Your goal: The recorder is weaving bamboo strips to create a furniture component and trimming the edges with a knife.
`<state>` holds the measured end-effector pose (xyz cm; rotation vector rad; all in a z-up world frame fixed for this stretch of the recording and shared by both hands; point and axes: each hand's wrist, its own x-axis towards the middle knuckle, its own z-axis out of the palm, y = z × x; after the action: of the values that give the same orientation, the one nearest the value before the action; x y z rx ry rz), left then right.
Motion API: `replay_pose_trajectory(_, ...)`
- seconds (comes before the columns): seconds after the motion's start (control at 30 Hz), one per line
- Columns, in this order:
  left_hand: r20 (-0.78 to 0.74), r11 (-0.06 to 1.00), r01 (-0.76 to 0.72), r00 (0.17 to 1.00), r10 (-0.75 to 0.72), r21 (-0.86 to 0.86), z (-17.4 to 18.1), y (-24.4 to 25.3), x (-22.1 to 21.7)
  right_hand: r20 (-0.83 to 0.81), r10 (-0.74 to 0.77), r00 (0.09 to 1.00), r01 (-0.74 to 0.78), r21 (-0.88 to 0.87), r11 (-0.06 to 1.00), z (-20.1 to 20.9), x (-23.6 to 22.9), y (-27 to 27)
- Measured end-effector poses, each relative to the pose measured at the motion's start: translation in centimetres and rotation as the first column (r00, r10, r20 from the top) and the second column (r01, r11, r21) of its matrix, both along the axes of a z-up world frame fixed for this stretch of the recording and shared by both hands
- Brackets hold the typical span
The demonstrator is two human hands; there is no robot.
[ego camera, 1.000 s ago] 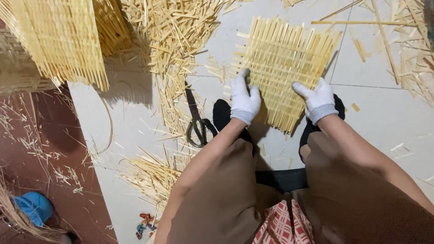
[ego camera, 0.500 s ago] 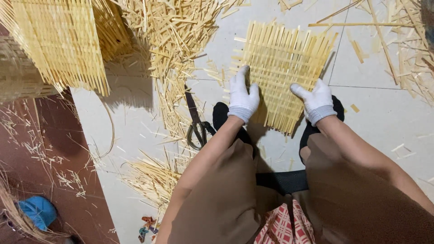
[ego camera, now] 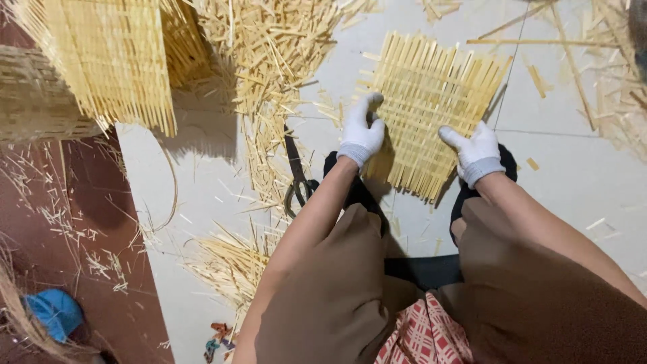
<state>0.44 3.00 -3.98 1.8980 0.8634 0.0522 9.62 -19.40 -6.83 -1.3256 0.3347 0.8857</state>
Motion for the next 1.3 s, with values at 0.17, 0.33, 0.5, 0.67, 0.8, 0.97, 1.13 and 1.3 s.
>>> replay_pose_trajectory(0.17,0.089,0.998,0.002,0.996,-0.008,0.058,-3.1,-0.1,-1.2,0.023,-0.02,1.0,0.018,0.084,0.996,-1.2,0.1,-0.2)
replay_pose_trajectory(0.33,0.134,0.99,-0.073,0.989,0.057,0.122,-2.1,-1.1,-1.0,0.141,0.082,0.987,-0.086,0.021,0.996,-1.0,0.3,-0.3)
replay_pose_trajectory(0.5,0.025,0.995,-0.042,0.999,0.04,0.087,-0.1,-0.9,-0.2,0.003,0.02,1.0,-0.02,-0.022,1.0,0.1,0.2,-0.1)
replay_pose_trajectory(0.67,0.039,0.992,0.012,0.999,-0.017,0.128,1.6,-1.1,0.8,0.034,0.03,0.999,-0.03,0.003,1.0,-0.4,0.2,-0.3)
replay_pose_trajectory(0.8,-0.049,0.991,-0.002,0.999,0.008,0.133,2.1,-1.1,1.4,-0.006,0.051,0.999,-0.051,-0.044,0.998,0.3,0.7,0.0)
replay_pose_trajectory(0.97,-0.111,0.998,0.043,0.993,-0.039,0.035,0.3,-0.5,1.0,0.032,0.026,0.999,-0.027,0.012,1.0,-0.4,0.3,-0.3)
replay_pose_trajectory(1.13,-0.021,0.974,0.126,0.992,-0.125,0.186,0.2,-1.6,-0.3,0.07,0.045,0.997,-0.046,0.01,0.999,-0.1,0.5,-0.3)
replay_pose_trajectory(1.3,-0.049,0.993,-0.097,0.994,0.093,-0.071,1.3,-0.8,0.7,0.135,0.126,0.983,-0.114,-0.099,0.989,-0.9,0.8,-0.4)
